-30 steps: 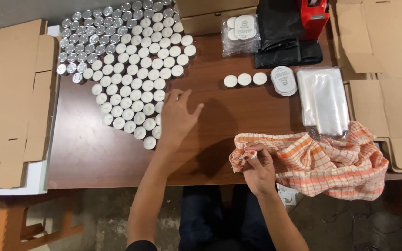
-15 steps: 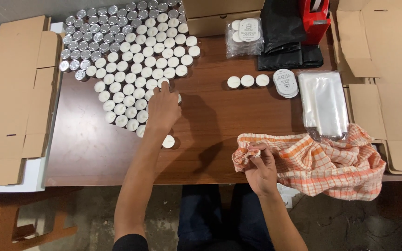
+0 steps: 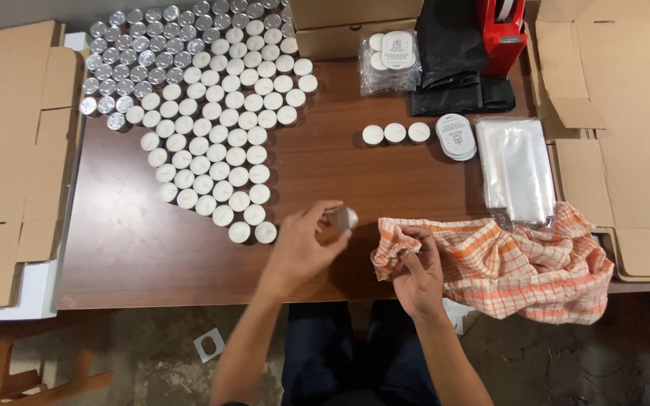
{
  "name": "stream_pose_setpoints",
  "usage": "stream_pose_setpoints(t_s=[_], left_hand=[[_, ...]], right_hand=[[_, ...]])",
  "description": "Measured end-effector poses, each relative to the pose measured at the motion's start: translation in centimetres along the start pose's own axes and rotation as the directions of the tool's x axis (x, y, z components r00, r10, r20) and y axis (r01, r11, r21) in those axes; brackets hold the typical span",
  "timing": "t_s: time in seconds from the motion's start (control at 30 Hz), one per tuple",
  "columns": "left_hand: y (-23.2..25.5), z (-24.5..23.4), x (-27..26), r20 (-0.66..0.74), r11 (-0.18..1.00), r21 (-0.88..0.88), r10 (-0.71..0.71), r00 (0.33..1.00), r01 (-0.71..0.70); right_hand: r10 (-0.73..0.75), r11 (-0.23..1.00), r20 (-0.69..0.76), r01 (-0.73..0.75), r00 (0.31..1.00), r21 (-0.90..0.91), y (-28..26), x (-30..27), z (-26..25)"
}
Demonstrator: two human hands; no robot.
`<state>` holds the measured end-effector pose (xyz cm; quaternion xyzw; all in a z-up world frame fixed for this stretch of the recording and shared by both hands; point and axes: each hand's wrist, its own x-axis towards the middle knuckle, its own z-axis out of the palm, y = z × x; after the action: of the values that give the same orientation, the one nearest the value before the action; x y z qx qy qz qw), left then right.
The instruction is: Cleaning tea light candles with a cloth and placing them into small plastic bags for packaging.
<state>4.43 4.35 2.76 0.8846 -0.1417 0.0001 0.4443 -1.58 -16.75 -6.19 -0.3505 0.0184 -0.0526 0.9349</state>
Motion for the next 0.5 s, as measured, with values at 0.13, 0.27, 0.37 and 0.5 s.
stream_pose_setpoints(t_s=[0.13, 0.27, 0.37, 0.5], left_hand=[[0.9, 2.1, -2.4, -0.084, 0.949, -0.310, -0.078, 0.993, 0.048], [1.6, 3.2, -3.1, -0.155, 0.920, -0.392, -0.048, 0.987, -0.017], [1.4, 4.0, -3.8, -0.208, 0.903, -0.425, -0.034, 0.977, -0.059], [1.4, 4.6, -4.2, -0.287, 0.907, -0.394, 0.030, 0.957, -0.147]], right_hand=[[0.002, 0.999, 0.024, -0.001, 1.000, -0.033, -0.2, 0.1, 0.1], [-0.020, 0.993, -0.008, 0.019, 1.000, -0.113, 0.4, -0.1, 0.2], [-0.004, 0.977, -0.052, -0.007, 0.999, -0.211, -0.1, -0.2, 1.7], [0.070, 0.935, -0.003, -0.067, 0.998, -0.349, -0.2, -0.3, 2.8]])
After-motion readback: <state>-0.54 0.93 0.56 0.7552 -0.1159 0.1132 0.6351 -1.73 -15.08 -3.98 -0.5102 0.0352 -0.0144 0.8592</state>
